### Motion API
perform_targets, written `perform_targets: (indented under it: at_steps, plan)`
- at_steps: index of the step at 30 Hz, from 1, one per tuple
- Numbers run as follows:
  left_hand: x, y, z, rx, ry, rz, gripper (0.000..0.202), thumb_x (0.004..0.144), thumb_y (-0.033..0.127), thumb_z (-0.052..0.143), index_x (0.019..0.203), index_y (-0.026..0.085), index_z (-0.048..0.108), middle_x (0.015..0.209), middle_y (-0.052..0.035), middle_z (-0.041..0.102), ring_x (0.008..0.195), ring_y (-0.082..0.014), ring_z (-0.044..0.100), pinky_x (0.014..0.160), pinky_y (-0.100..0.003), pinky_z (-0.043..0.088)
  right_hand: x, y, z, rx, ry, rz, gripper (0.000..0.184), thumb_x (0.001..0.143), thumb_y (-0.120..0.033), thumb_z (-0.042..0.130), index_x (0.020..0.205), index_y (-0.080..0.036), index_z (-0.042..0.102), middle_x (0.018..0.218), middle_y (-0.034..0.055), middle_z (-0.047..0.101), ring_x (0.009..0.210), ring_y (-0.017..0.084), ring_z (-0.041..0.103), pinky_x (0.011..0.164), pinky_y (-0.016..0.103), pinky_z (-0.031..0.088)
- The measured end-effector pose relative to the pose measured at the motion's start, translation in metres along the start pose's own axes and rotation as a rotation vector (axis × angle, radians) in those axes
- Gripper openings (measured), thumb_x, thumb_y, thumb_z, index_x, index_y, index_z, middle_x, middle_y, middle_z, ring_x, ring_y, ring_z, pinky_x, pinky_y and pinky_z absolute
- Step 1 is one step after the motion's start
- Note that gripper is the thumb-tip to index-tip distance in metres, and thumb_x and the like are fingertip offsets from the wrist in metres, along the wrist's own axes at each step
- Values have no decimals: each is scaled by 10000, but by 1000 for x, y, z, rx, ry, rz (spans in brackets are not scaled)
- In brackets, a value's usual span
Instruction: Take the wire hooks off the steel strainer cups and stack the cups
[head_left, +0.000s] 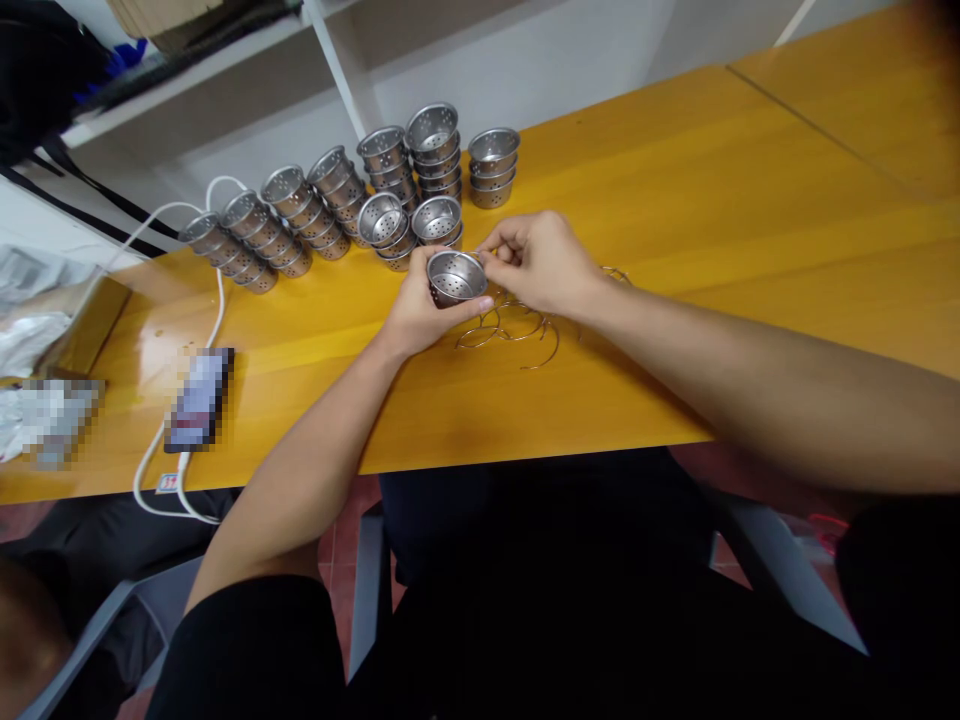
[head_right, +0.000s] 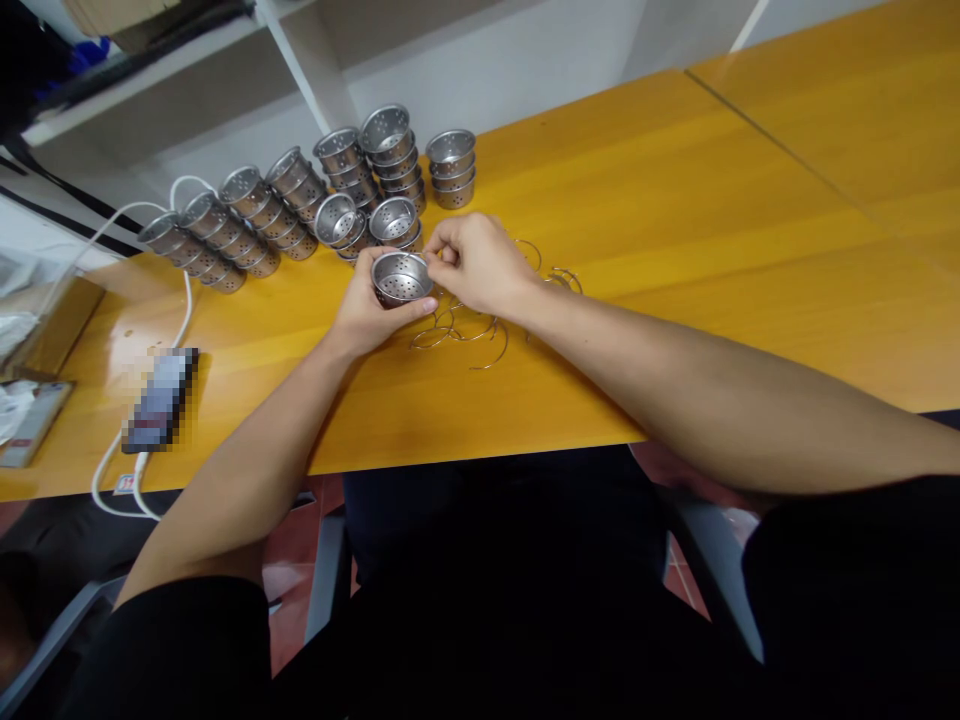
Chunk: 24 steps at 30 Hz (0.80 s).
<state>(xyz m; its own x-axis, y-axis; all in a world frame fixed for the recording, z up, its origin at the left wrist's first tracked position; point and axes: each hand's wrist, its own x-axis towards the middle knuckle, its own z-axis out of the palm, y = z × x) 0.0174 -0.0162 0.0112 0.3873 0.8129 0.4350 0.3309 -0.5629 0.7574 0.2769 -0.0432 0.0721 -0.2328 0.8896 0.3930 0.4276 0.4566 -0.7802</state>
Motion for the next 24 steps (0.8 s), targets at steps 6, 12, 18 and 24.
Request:
perform_targets:
  at_steps: [6,12,18,24]
  plan:
    - [-1,4,2,25,28,-23,1099,802,776,1227,1559,310,582,1372,-71,806,1269,-311,864,1171,-490,732,-1,-5,1,-38,-3,25,254,1008,-416,1000,942,-297,786,785,31,702,760,260,627,716,442,586]
    - [-1,5,4,44,55,-38,1077,813,813,1211,1539,305,598,1339,-72,803,1277,-341,866,1218,-553,724,-1,-6,3,-26,8,37,218,1038,-393,1001,1040,-292,808,778,20,692,787,282,673,791,466,615]
    - [-2,8,4,67,47,-41,1143,757,872,1212,1534,298,600,1369,-94,804,1246,-341,861,1173,-542,720,-2,-4,7,28,4,36,302,1047,-486,1037,1196,-346,814,744,-7,635,780,319,689,856,551,683]
    - [0,3,0,-27,0,-35,1005,883,922,1108,1520,307,633,1347,-77,832,1188,-291,868,1108,-489,728,2,-10,1,214,-95,-15,483,1047,-772,1018,1061,-325,836,894,44,767,826,285,663,762,473,626]
